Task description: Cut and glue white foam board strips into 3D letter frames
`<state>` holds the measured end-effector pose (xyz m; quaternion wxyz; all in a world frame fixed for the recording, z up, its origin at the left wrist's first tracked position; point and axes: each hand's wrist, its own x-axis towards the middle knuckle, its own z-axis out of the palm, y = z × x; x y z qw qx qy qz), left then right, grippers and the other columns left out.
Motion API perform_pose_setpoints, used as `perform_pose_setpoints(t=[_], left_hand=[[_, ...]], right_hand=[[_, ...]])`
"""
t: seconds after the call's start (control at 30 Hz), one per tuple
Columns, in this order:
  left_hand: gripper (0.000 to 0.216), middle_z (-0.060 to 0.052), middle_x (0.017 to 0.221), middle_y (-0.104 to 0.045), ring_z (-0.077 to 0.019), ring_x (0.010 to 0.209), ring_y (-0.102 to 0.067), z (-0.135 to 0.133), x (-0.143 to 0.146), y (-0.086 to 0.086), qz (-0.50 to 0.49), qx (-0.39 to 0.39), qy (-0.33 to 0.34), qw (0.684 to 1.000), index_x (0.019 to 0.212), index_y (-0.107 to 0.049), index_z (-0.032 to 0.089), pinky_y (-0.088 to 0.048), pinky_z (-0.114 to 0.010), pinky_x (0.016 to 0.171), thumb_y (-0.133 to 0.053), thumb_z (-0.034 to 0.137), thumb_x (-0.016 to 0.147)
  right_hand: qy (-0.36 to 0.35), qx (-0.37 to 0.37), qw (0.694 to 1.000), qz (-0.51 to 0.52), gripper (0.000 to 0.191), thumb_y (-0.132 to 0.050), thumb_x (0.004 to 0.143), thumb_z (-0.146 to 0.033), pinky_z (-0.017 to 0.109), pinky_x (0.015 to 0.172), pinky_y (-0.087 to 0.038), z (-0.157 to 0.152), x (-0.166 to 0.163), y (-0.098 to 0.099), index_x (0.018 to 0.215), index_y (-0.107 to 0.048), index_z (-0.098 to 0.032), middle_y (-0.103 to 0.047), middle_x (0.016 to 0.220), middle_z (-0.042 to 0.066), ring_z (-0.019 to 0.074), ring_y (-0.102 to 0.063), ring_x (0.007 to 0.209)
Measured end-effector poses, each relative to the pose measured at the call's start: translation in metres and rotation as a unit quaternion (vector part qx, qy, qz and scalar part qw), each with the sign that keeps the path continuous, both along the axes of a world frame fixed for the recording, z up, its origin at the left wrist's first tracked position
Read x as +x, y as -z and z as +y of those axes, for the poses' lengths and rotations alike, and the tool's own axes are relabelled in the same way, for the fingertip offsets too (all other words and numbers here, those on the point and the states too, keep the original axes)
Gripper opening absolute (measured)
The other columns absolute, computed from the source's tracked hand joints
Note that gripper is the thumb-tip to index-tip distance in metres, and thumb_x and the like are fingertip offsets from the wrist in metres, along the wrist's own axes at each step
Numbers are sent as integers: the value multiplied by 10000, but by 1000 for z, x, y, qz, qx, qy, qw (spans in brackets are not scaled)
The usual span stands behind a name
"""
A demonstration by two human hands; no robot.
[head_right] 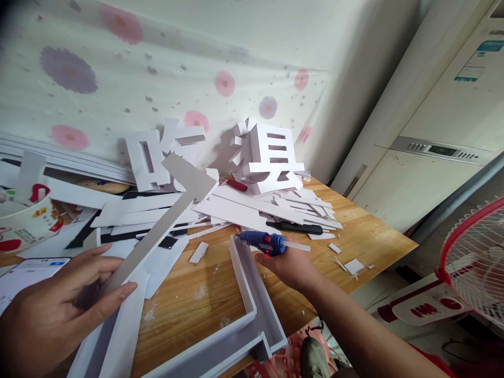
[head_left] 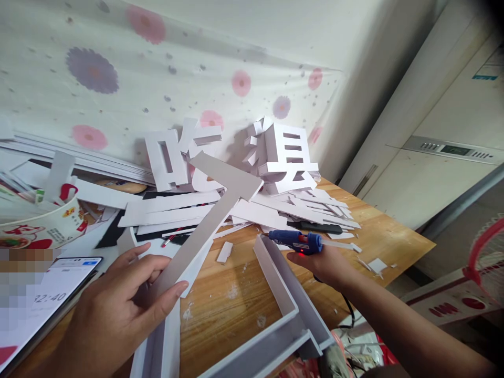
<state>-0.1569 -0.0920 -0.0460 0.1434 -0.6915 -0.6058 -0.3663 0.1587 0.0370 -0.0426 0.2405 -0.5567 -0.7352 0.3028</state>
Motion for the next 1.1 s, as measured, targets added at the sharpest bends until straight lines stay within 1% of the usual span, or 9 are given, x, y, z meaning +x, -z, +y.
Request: perform_pose_setpoints(t=[0.23,0.33,0.4,0.5,0.57,0.67,0.8,0.97,1.1], left_hand=[[161,14,782,-640,-197,765,-632,-2,3,-1,-19,-3,-3,1000,845,-559,284,-486,-280,716,-525,441,827],[192,7,807,-648,-205,818,-642,-2,5,-2,-31,0,-21,999,849,-573,280,-490,-284,749,-508,460,832],[205,4,791,-646,-222,876,-642,-2,5,-2,-27,-4,-24,999,838,-582,279,-490,-282,730,-511,471,825],[194,6,756,-647,-235,904,-643,0,3,-3,-10,-6,-9,1000,828,-584,281,-491,-280,707,-526,466,815],[188,7,751,-648,-232,890,-649,0,2,-3,-4,-8,-9,1000,840,-581,281,-495,-285,733,-524,458,817],[183,9,768,-653,-218,865,-657,0,3,-2,-9,-16,-24,1000,842,-579,284,-500,-275,729,-516,455,823],[192,22,732,-639,-201,795,-656,0,6,-3,-29,-15,-33,999,823,-577,282,-498,-261,700,-515,464,817],[196,17,774,-668,-224,861,-659,-1,4,-5,-20,-10,-25,999,808,-587,280,-501,-274,700,-526,466,809],[171,14,720,-646,-228,871,-659,0,1,-4,1,-6,-14,1000,826,-586,284,-505,-279,710,-536,447,810]], right_hand=[[40,7,999,-32,236,-658,670,-385,314,625,-451,-1,2,0,840,-691,-224,-693,776,31,208,-595,699],[50,3,998,-23,221,-658,677,-356,312,652,-457,-3,2,-3,847,-691,-220,-701,799,31,208,-609,725],[52,3,998,-21,220,-662,676,-339,311,665,-457,-4,2,-4,858,-689,-217,-703,812,32,209,-609,742],[43,-1,998,-42,197,-658,684,-339,300,601,-438,-5,2,-6,831,-682,-210,-677,738,29,190,-575,663],[22,-1,999,-49,176,-647,696,-344,285,539,-406,-7,3,-7,803,-673,-206,-633,661,19,167,-528,592],[-22,4,1000,-18,154,-636,705,-343,264,496,-370,-10,5,-8,775,-658,-207,-593,623,3,137,-472,545],[-44,-14,999,16,150,-640,700,-341,239,440,-327,-13,6,-9,768,-637,-208,-541,569,-20,111,-408,494],[-62,-20,997,47,182,-633,694,-312,233,473,-370,-11,3,-6,849,-654,-218,-565,619,-22,121,-447,542],[-36,-17,998,38,207,-643,675,-347,245,498,-391,-9,1,-5,823,-656,-204,-603,672,0,136,-479,580]])
